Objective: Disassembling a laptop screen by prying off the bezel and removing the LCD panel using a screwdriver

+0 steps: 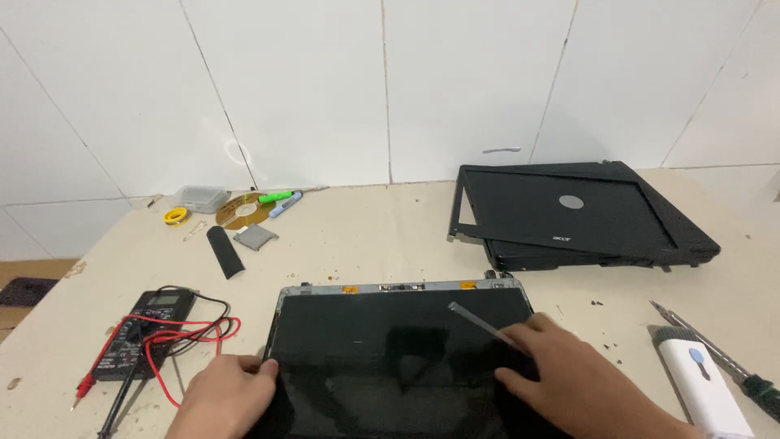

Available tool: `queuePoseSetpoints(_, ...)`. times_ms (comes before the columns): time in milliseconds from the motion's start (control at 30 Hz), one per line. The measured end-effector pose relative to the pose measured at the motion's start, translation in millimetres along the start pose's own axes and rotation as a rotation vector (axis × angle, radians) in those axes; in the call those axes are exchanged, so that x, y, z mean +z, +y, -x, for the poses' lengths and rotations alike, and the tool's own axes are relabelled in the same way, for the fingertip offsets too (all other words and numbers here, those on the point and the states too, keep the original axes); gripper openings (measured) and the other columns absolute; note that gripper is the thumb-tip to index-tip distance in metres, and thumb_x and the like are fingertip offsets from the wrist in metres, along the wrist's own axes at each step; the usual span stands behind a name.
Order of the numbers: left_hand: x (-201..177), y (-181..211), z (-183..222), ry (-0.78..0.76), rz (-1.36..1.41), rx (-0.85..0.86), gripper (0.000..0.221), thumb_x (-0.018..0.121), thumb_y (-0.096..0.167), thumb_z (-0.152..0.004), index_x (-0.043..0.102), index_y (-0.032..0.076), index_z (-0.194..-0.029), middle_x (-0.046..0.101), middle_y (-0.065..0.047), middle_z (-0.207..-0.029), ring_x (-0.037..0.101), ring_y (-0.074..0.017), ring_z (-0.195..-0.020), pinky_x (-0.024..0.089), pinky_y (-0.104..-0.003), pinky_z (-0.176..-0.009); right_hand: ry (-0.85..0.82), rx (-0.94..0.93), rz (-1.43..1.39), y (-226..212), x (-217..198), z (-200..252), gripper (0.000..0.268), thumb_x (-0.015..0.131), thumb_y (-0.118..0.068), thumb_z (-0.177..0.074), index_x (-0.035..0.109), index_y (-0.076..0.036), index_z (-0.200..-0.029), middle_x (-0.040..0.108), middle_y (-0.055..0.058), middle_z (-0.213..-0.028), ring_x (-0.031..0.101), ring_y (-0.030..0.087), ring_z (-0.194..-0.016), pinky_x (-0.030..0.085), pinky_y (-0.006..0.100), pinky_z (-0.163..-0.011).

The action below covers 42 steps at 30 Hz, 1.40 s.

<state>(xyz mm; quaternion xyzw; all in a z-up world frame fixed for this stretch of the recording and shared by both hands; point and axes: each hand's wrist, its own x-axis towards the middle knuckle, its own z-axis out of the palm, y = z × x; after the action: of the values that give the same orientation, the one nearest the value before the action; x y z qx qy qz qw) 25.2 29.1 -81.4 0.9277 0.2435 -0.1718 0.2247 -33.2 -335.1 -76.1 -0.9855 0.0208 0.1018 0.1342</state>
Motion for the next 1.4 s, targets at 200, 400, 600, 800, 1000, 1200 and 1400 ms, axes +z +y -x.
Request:
queuePoseSetpoints(200, 3, 7, 9, 0.050, -0.163, -0.062, 0.041, 0.054, 0.054, -0.087, 0.071, 0.029, -0.115, 0.070, -0.009, -0.125, 0.061, -0.0293, -0.124, 0.048, -0.040, -0.103, -0.026, 0.312, -0.127, -10, -18, 1, 0.049, 0.067, -0.049, -0.083, 0.053, -0.045, -0.129, 0.057, -0.006, -0.118, 0.069, 0.014, -0.106, 0.052, 0.031, -0.096)
queuePoseSetpoints(400, 31, 24, 18, 0.265, -0.292, -0.037, 0.060, 0.058, 0.056, -0.078, 0.043, 0.037, -0.133, 0.051, -0.002, -0.137, 0.053, -0.0258, -0.130, 0.051, -0.048, -0.097, 0.036, 0.368, -0.153, -2, -11, -8, 0.063, 0.068, -0.051, -0.081, 0.047, -0.034, -0.138, 0.056, -0.001, -0.122, 0.069, 0.020, -0.110, 0.052, 0.034, -0.098)
queuePoseSetpoints(600, 43, 68, -6, 0.547, -0.241, 0.772, 0.062, 0.064, 0.035, -0.078, 0.048, 0.027, -0.138, 0.045, -0.010, -0.140, 0.046, -0.0318, -0.128, 0.046, -0.057, -0.094, 0.055, 0.429, -0.213, 22, 0, -36, 0.062, 0.066, -0.055, -0.082, 0.049, -0.032, -0.137, 0.071, -0.001, -0.111, 0.069, 0.017, -0.105, 0.050, 0.028, -0.095)
queuePoseSetpoints(800, 87, 80, -47, 0.311, -0.211, 1.059, 0.050, 0.049, 0.045, -0.095, 0.048, 0.034, -0.144, 0.037, 0.003, -0.151, 0.028, -0.0206, -0.141, 0.028, -0.057, -0.096, -0.042, 0.486, -0.135, 43, 0, -62, 0.055, 0.069, -0.058, -0.079, 0.056, -0.042, -0.130, 0.079, -0.011, -0.099, 0.074, 0.010, -0.094, 0.051, 0.023, -0.091)
queuePoseSetpoints(1000, 97, 85, -42, 0.405, -0.205, 0.987, 0.048, 0.054, 0.044, -0.090, 0.054, 0.039, -0.137, 0.044, 0.005, -0.139, 0.038, -0.0184, -0.132, 0.031, -0.052, -0.094, -0.136, 0.618, -0.176, 44, -9, -65, 0.064, 0.076, -0.062, -0.077, 0.055, -0.039, -0.133, 0.078, -0.014, -0.091, 0.073, 0.005, -0.086, 0.051, 0.019, -0.085)
queuePoseSetpoints(1200, 106, 79, -35, 0.451, -0.231, 0.972, 0.059, 0.066, 0.046, -0.074, 0.056, 0.041, -0.131, 0.049, 0.002, -0.121, 0.044, -0.0237, -0.111, 0.036, -0.052, -0.081, -0.164, 0.659, -0.114, 44, -12, -61, 0.054, 0.080, -0.064, -0.074, 0.064, -0.042, -0.120, 0.076, -0.014, -0.083, 0.071, 0.004, -0.080, 0.051, 0.019, -0.081)
queuePoseSetpoints(1400, 148, 77, -37, 0.743, -0.248, 0.901, 0.073, 0.078, 0.039, -0.057, 0.059, 0.039, -0.127, 0.054, -0.004, -0.122, 0.048, -0.0268, -0.117, 0.041, -0.058, -0.087, -0.161, 0.660, -0.023, 58, 5, -65, 0.061, 0.077, -0.071, -0.072, 0.057, -0.051, -0.126, 0.082, -0.016, -0.093, 0.078, 0.006, -0.089, 0.053, 0.020, -0.084)
